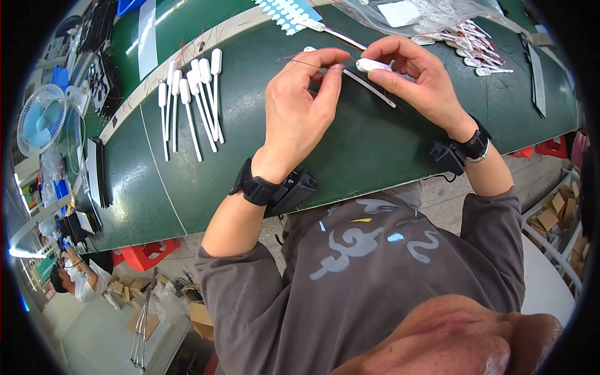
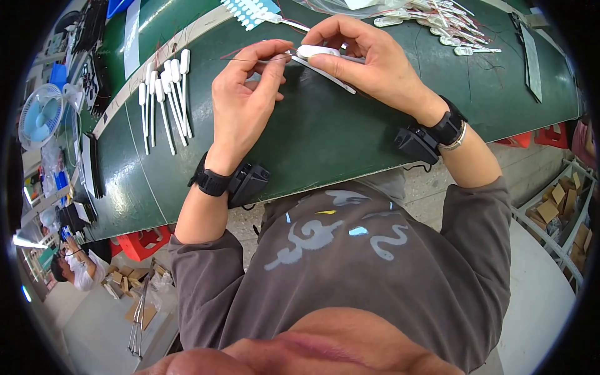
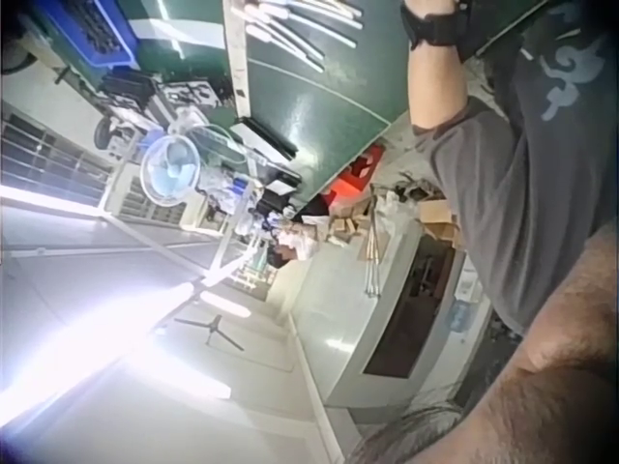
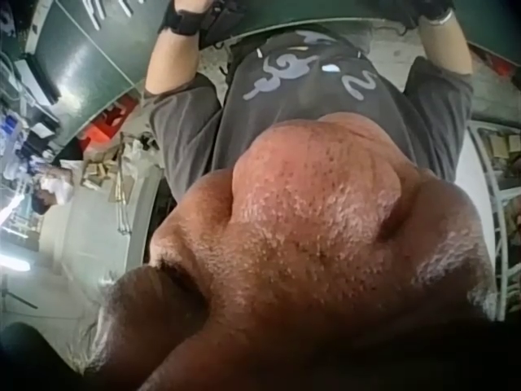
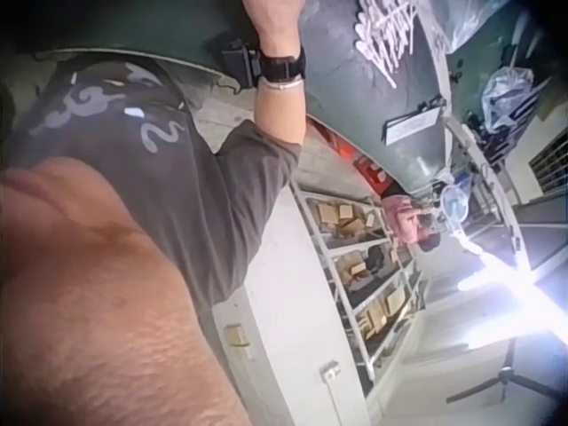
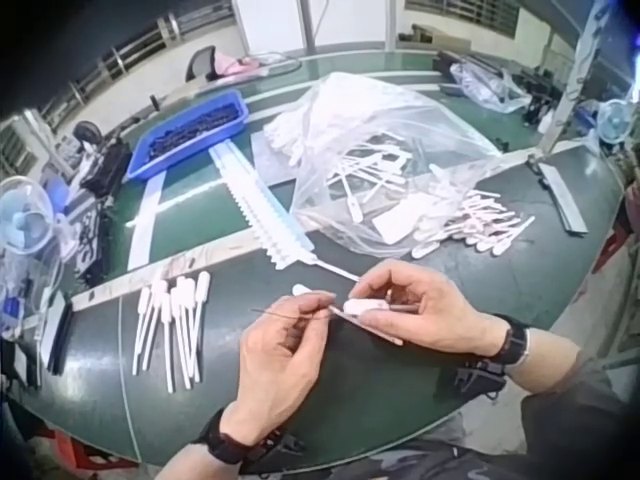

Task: The person picks up a white plastic housing and a light strip, then threads the wires through the housing by hand. They press the components together to secure the assembly before setting it aside on the table.

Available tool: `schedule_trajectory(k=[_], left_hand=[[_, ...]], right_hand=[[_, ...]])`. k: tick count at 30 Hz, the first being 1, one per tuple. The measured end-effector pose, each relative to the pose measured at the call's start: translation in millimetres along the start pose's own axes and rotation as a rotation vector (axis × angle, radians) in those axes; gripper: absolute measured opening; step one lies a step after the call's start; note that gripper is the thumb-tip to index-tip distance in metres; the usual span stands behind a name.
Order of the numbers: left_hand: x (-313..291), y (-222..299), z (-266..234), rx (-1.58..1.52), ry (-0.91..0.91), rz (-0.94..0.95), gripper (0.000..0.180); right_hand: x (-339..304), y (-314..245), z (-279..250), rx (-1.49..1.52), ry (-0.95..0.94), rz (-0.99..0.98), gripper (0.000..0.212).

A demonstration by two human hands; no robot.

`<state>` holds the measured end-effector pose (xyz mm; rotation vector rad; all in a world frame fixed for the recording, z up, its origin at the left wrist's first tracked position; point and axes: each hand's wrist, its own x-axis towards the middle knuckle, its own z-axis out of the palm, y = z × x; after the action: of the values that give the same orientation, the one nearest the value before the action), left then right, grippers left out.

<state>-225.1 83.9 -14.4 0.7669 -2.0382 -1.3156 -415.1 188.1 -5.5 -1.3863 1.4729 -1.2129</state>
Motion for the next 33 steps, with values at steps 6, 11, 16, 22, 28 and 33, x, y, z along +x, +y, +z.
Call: schedule_trajectory(k=[6,11,16,22,28,33], left_hand=[[1,6,1,-0.182,0.03,-0.057,0.015],[-2,16,-3,-0.253,-0.026,-0.079,0.019],[-2,13,-5,-0.221,-0.062,0.052,0.02],[-2,8,-3,-0.163,-0.052,0.147,0.016],[-2,9,-3,-0.098,-0.052,0.203,0.011],[-3,11,-4,-0.1,-0.083,0.201,0.011]], right_hand=[[2,-3,-2,0.154,-0.021,0.05,0.023],[1,-4,-8,0.177,-0.079,0.141,0.025],[0,-12,-8,0.225,-0.087,0.124,0.026],[-2,-9,-5,0.199,-0.106,0.133,0.023],[0,-11,-5,0.229,-0.127,0.147,0.023],[-1,-13,-6,0.27,-0.162,0.164,0.023]])
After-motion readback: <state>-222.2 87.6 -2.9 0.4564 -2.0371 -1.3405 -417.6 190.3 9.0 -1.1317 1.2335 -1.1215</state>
